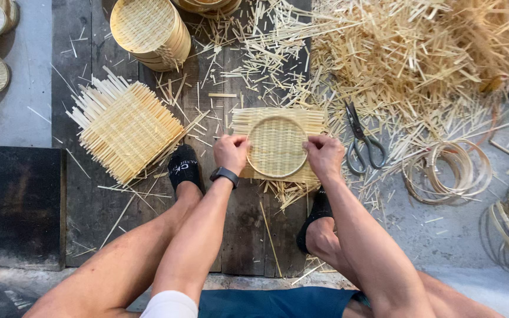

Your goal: The person sits on the floor of a bamboo craft workshop and assembles a round woven bamboo sieve. They trim protruding bamboo strips with scissors, press the woven mat into a round rim using a wooden form, and adjust the weave and rim to fit the mat into place.

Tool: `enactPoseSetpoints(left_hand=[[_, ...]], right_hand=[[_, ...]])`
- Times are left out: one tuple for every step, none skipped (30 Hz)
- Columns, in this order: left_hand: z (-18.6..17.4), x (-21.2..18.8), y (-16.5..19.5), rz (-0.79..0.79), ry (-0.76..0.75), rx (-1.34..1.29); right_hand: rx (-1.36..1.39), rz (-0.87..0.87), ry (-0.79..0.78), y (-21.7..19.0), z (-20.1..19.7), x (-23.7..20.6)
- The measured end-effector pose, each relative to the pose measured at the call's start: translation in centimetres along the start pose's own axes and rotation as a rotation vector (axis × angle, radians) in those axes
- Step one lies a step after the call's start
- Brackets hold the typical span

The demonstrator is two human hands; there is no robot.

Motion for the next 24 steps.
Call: enactPoseSetpoints(left_hand=[[0.0,-0.2,-0.3,-0.002,-0.018,0.052],[0.0,-0.3,-0.6,-0.033,-0.032,0.043],[0.0,-0.3,-0.7,-0.067,-0.05,0.035],[-0.1,-0.4,-0.8,-0.103,-0.072,0.028],[-0.1,-0.4,-0.9,-0.146,-0.089,0.032],[-0.1,-0.4,-0.9,-0.186,-0.1,0.033],[0.0,-0.3,-0.9,-0.227,-0.114,0.036],[0.0,-0.3,-0.9,-0.226,-0.108,0.051],[0.0,-0.1,-0.9,-0.223,-0.098,0.065],[0.1,-0.1,-1.0,-0.219,-0.089,0.079],[0.2,0.1,-1.1,-0.223,-0.089,0.085],[0.3,0.2,-1.2,-0.226,-0.087,0.09],[0.5,0.5,-1.4,-0.225,-0.084,0.093],[0.5,0.5,-1.6,-0.228,-0.084,0.083],[0.6,0.8,-1.9,-0.225,-0.083,0.073],[0.7,1.1,-2.1,-0.213,-0.085,0.062],[0.8,1.5,-2.4,-0.207,-0.098,0.066],[0.9,1.7,-2.7,-0.203,-0.114,0.069],[1.0,1.9,-3.0,-0.206,-0.132,0.071],[1.2,2.0,-3.3,-0.199,-0.135,0.071],[1.2,2.1,-3.5,-0.197,-0.136,0.07],[1.4,2.2,-3.7,-0.197,-0.136,0.068],[1.4,2.2,-3.9,-0.216,-0.146,0.061],[1.4,2.2,-3.9,-0.235,-0.154,0.055]], right_hand=[[-0.019,-0.03,-0.005,0.3,0.3,-0.1],[-0.037,-0.058,-0.01,0.5,0.5,-0.2],[-0.006,-0.044,-0.019,0.8,0.6,-0.3],[0.024,-0.025,-0.028,1.0,0.7,-0.4],[0.057,-0.011,-0.032,1.1,0.7,-0.5],[0.049,0.001,-0.035,1.2,0.7,-0.5],[0.041,0.017,-0.038,1.3,0.6,-0.5],[0.032,0.032,-0.041,1.3,0.6,-0.5],[0.03,0.034,-0.043,1.3,0.7,-0.3],[0.028,0.037,-0.044,1.2,0.7,-0.3],[0.027,0.039,-0.044,1.2,0.9,-0.1],[0.027,0.036,-0.039,1.2,1.0,0.0],[0.028,0.031,-0.03,1.2,1.2,0.3],[0.028,0.026,-0.023,1.2,1.4,0.4],[0.025,0.029,-0.027,1.2,1.7,0.5],[0.026,0.033,-0.022,1.3,1.9,0.7],[0.027,0.039,-0.015,1.4,2.1,0.8],[0.033,0.039,-0.01,1.5,2.3,0.9],[0.035,0.044,-0.009,1.6,2.4,1.0],[0.032,0.05,-0.014,1.7,2.5,1.1],[0.039,0.06,-0.014,1.9,2.5,1.1],[0.045,0.07,-0.017,2.1,2.5,1.1],[0.05,0.082,-0.021,2.2,2.4,1.1],[0.052,0.086,-0.024,2.3,2.3,1.0]])
Point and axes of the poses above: each hand's wrist, its own x-axis towards the middle knuckle, its own z-axis out of the palm, y = z × x, the point moved 3 cm from there along x, towards the middle knuckle, and after that the axes turned 3 degrees about x, right-handed, at the moved point
